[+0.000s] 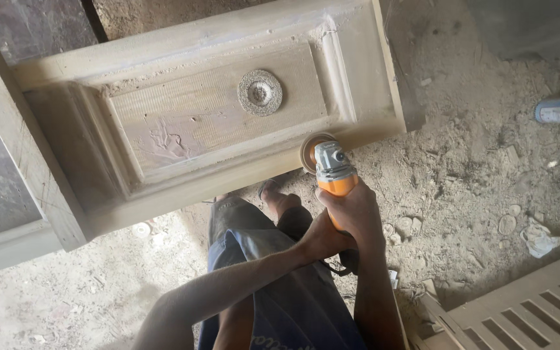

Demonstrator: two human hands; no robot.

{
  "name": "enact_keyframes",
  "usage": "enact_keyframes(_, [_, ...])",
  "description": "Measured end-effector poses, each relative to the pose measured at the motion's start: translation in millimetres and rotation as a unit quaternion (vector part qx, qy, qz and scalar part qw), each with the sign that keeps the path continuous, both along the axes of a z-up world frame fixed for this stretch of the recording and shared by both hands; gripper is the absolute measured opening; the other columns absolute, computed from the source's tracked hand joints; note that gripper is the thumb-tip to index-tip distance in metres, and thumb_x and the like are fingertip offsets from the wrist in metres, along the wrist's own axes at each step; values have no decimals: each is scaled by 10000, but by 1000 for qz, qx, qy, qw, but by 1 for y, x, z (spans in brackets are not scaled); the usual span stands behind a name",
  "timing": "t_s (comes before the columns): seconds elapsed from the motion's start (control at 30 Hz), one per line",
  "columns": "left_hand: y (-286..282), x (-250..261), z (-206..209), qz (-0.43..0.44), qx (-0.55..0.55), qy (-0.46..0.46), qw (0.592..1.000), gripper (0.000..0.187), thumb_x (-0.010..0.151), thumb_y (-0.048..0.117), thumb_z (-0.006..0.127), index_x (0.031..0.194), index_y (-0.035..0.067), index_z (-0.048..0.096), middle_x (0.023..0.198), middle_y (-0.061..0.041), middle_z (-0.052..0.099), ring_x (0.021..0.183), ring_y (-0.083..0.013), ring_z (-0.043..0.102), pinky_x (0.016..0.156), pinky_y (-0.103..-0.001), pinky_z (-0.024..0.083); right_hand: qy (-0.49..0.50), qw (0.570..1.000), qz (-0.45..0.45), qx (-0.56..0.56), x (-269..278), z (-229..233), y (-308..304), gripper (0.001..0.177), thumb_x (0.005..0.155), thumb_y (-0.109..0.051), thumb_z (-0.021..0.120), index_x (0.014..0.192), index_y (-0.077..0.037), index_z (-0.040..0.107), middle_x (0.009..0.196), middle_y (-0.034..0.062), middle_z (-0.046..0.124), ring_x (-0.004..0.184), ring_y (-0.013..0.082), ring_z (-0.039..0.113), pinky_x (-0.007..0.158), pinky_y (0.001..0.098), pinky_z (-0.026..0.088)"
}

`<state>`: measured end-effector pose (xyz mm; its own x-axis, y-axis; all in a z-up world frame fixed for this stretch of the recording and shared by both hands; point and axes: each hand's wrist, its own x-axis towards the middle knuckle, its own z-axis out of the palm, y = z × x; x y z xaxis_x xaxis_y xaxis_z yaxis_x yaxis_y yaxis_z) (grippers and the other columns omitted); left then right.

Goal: The person uses an electric sander to smooth the surface of a wooden door frame. They move the sander along the edges and panels of the frame, generating wood dust.

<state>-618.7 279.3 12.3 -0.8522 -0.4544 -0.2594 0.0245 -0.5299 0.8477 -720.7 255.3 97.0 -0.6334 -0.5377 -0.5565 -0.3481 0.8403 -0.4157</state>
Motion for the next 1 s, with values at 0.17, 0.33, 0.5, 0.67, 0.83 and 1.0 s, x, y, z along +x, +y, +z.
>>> enact_keyframes(0.17, [4, -28, -6, -7, -13, -27, 1000, 604, 761, 221, 873, 1270, 52, 596, 1161, -68, 727, 1084, -166, 712, 907, -336, 591, 15, 1000, 19, -18, -27, -3, 0, 517, 698, -367, 802, 1107, -64, 710, 961, 176, 772, 912, 334, 769, 814, 433, 585])
enact_keyframes(0.33, [6, -54, -5, 14, -12, 17, 1000, 692, 755, 213, 890, 1326, 51, 535, 1210, -78, 695, 1148, -176, 685, 962, -344, 578, 12, 1000, 9, -7, -52, -2, 2, 514, 704, -371, 790, 1114, -69, 718, 961, 172, 774, 916, 317, 772, 824, 431, 589])
enact_keyframes(0.5, [2, -77, 4, -2, -15, 18, 1000, 711, 775, 210, 874, 1355, 50, 496, 1232, -72, 676, 1173, -177, 675, 988, -354, 582, 3, 1000, 1, 8, -79, -4, 5, 531, 692, -351, 789, 1148, -89, 713, 1004, 143, 779, 926, 281, 776, 847, 420, 594])
enact_keyframes(0.67, [0, -94, 6, -6, -17, 18, 1000, 719, 769, 215, 874, 1349, 66, 476, 1237, -64, 662, 1178, -174, 668, 999, -352, 576, 15, 1000, 5, -15, -99, -9, 9, 555, 680, -346, 795, 1168, -93, 711, 1013, 152, 779, 937, 284, 769, 851, 422, 587])
enact_keyframes(0.83, [4, -110, 1, -9, -2, 57, 998, 672, 795, 197, 867, 1342, 65, 501, 1250, -68, 666, 1197, -180, 669, 1027, -358, 574, 17, 1000, 0, -7, -116, -13, 12, 528, 689, -362, 811, 1127, -80, 729, 990, 152, 781, 917, 284, 779, 834, 419, 597])
enact_keyframes(1.0, [8, -125, -2, -11, -2, 36, 999, 707, 774, 180, 878, 1353, 62, 491, 1252, -73, 668, 1196, -189, 664, 1027, -361, 567, 7, 1000, 1, -19, -130, -14, 16, 522, 695, -367, 804, 1121, -75, 722, 962, 150, 784, 884, 274, 790, 814, 409, 611])
